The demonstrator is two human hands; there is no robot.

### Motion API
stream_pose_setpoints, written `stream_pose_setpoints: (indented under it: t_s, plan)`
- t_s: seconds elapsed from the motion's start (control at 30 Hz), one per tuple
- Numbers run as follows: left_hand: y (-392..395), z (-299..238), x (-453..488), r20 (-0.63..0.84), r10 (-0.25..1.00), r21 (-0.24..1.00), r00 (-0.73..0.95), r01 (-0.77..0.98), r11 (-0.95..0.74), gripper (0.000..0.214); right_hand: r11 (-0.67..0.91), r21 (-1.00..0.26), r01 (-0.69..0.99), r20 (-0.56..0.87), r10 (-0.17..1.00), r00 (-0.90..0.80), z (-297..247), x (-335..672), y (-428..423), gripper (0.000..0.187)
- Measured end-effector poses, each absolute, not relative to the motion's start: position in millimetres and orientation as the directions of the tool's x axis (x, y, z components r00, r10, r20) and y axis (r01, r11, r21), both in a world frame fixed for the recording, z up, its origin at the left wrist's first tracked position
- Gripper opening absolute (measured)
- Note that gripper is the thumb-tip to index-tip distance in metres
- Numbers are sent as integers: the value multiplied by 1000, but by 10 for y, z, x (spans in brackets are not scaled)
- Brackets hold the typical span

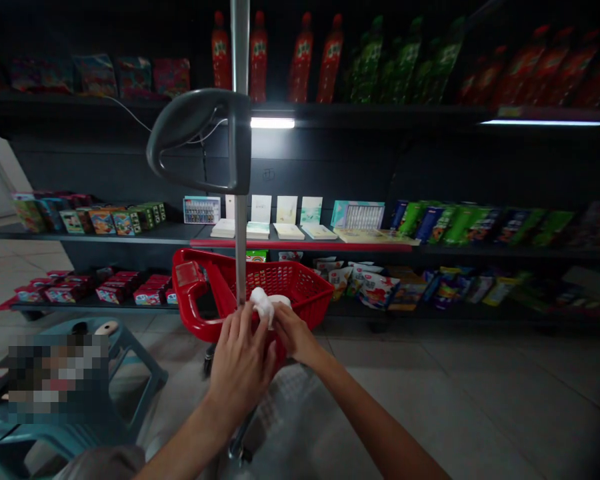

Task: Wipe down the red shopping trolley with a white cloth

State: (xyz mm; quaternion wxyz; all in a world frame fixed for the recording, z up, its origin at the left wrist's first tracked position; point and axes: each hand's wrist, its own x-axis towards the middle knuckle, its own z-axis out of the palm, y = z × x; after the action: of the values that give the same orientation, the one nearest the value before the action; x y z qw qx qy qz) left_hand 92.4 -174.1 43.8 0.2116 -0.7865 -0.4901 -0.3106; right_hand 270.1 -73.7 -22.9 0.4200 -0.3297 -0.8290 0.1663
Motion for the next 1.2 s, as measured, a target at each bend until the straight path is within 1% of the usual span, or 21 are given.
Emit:
stream_pose_setpoints:
  t_s: [0.13, 0.27, 0.33, 0.43, 0.53, 0.67, 0.73, 0.8, 0.9, 0.97, 1.03, 1.1, 1.2]
  plan:
    - [-1646, 276, 911, 728, 643, 3, 239, 937, -351, 59, 683, -516, 517, 565, 725, -394, -421, 2906, -530, 40]
    - [-1572, 296, 830, 784, 600, 60, 161, 942, -332, 71, 649, -473, 595, 581, 738, -343, -638, 3098, -331, 41]
    - [-1519, 304, 761, 793, 598, 75, 116, 956, -285, 72, 638, -460, 617, 588, 740, -326, -708, 3180, -264, 43]
    - [-1413, 260, 641, 760, 642, 57, 105, 972, -227, 65, 633, -447, 633, 580, 743, -333, -754, 3309, -195, 44]
    - [-1313, 200, 536, 732, 672, 34, 108, 980, -195, 51, 630, -420, 653, 571, 743, -349, -772, 3474, -134, 46]
    - [-1231, 194, 435, 713, 693, 26, 104, 984, -175, 34, 557, -403, 726, 547, 783, -297, -802, 3795, -41, 47]
    - [-1191, 206, 386, 709, 699, 37, 93, 985, -169, 32, 481, -419, 770, 514, 825, -236, -835, 3993, 5, 46]
    - [-1141, 208, 332, 711, 699, 37, 85, 987, -157, 33, 378, -457, 805, 496, 860, -122, -885, 4177, 41, 45]
    - [-1050, 178, 251, 722, 686, 21, 86, 989, -146, 35, 244, -488, 838, 506, 862, 44, -976, 4312, 57, 47]
    - [-988, 138, 215, 730, 678, 24, 85, 988, -150, 36, 183, -458, 870, 530, 842, 103, -1016, 4263, 35, 49]
    - [-934, 91, 199, 734, 675, 44, 71, 988, -151, 38, 135, -406, 904, 556, 821, 127, -1019, 4124, -3, 50]
    - [-890, 53, 197, 735, 677, 76, 43, 987, -144, 41, 117, -351, 929, 570, 814, 113, -986, 3946, -42, 50]
    - [-847, 37, 196, 723, 691, 115, 8, 985, -131, 45, 150, -267, 952, 571, 821, 30, -894, 3679, -84, 50]
